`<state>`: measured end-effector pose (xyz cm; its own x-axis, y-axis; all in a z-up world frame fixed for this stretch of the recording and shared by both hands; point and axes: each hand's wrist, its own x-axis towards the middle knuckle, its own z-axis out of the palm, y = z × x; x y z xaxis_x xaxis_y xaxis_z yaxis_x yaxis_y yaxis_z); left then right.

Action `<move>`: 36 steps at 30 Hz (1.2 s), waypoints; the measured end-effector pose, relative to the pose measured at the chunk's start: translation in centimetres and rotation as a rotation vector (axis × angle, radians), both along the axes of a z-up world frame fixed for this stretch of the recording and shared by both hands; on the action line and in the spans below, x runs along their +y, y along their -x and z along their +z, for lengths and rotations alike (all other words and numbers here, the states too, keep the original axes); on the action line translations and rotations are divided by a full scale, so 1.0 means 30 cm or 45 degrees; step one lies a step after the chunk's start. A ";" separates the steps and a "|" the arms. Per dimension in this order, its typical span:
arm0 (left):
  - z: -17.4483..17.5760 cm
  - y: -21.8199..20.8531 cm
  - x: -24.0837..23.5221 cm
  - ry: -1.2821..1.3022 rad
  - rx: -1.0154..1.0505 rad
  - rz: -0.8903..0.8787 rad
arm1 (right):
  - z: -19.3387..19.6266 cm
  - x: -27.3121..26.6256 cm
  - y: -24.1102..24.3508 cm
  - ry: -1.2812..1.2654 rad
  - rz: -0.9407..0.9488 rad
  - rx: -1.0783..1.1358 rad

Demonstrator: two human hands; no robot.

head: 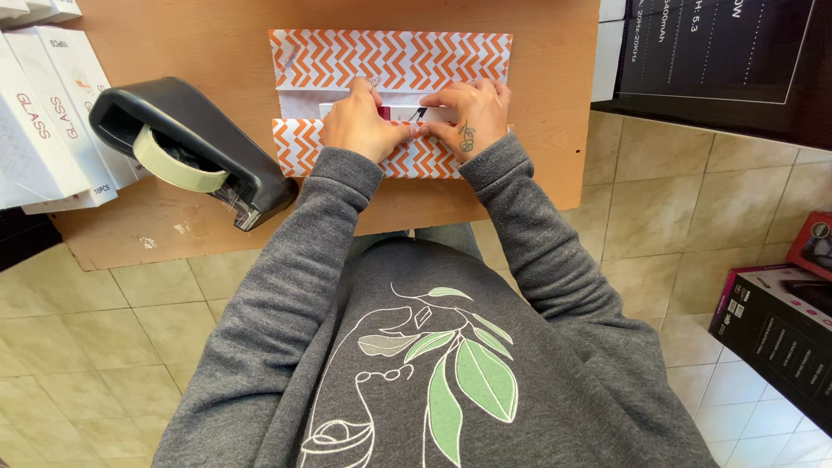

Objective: The person wraps a small rectangular box in patterned paper by folding the edges and securing them with tape.

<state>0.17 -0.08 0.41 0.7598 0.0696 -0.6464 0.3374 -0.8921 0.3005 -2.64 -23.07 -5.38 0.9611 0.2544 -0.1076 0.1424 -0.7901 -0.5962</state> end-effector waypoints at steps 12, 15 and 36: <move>-0.021 0.063 0.059 0.188 -0.147 0.029 | -0.037 0.133 -0.032 0.180 -0.086 -0.194; 0.013 0.064 0.083 0.318 -0.108 0.150 | -0.051 0.120 -0.032 0.145 -0.040 -0.183; -0.086 0.398 0.039 -0.086 -1.363 -0.624 | 0.017 -0.004 -0.430 0.268 0.401 -0.036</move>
<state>-11.76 1.10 -2.18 0.8679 -0.3709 0.3304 -0.4412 -0.8813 0.1695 10.25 -23.19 -4.86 0.8428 0.5128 -0.1636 0.4118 -0.8100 -0.4175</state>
